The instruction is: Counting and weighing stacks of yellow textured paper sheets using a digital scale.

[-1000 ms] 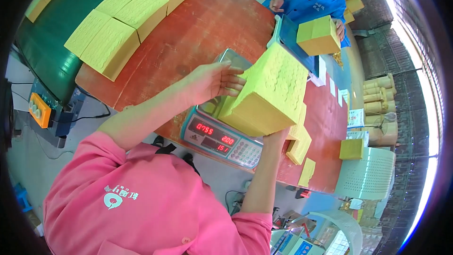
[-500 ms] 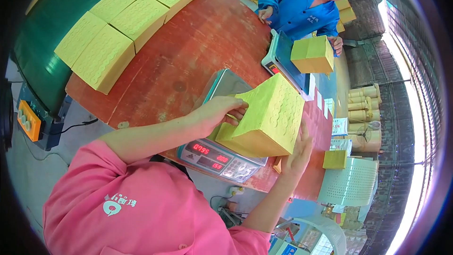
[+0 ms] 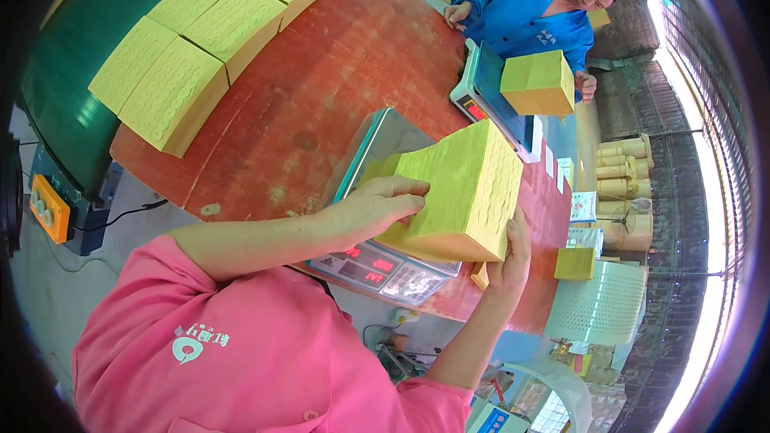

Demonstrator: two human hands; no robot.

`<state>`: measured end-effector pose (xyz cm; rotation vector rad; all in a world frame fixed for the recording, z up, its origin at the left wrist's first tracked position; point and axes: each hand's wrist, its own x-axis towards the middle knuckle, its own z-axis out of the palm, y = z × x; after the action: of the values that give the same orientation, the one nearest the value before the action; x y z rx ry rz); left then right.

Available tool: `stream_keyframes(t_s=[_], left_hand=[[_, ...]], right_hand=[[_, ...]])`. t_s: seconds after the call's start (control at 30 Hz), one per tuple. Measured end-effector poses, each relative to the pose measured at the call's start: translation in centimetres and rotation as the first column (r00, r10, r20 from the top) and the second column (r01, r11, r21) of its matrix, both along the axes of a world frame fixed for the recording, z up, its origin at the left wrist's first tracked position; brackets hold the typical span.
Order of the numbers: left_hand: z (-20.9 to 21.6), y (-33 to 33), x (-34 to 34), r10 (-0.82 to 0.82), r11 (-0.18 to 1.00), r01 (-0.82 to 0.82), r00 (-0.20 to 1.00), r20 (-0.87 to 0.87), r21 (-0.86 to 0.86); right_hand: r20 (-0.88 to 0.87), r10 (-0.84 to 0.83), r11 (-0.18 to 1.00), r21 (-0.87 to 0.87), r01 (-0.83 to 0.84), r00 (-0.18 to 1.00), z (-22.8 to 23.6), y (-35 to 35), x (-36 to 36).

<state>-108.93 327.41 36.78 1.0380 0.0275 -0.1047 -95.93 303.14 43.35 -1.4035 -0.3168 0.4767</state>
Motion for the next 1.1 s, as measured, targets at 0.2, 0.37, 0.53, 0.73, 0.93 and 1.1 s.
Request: stream_keyframes(t_s=[0.2,0.37,0.53,0.73,0.93,1.1], left_hand=[[-0.8,0.6,-0.8,0.06,0.942,-0.103,0.988,0.143,0.318],[-0.6,0.4,-1.0,0.008,0.922,-0.084,0.98,0.2,0.378],[0.7,-0.4,-1.1,0.064,0.982,-0.073,0.997,0.053,0.177],[4.2,-0.8,-0.3,0.08,0.987,-0.069,0.994,-0.069,0.147],[7.9,-2.9,0.2,0.182,0.892,-0.082,0.965,-0.187,0.446],[9.5,-4.8,0.7,0.267,0.84,-0.099,0.931,-0.248,0.533]], right_hand=[[0.058,-0.02,0.99,-0.139,0.028,0.998,0.8,1.5,-0.7],[0.088,-0.005,0.987,-0.157,0.018,0.996,1.4,2.5,-0.9],[0.143,-0.034,0.999,-0.032,0.039,0.989,0.2,1.0,-0.6],[0.175,-0.114,0.993,0.04,0.108,0.978,-4.7,-3.2,-0.8],[0.187,-0.093,0.996,0.026,0.089,0.978,-9.9,-4.5,-4.4],[0.243,-0.159,0.979,0.165,0.12,0.957,-11.1,-4.0,-4.8]])
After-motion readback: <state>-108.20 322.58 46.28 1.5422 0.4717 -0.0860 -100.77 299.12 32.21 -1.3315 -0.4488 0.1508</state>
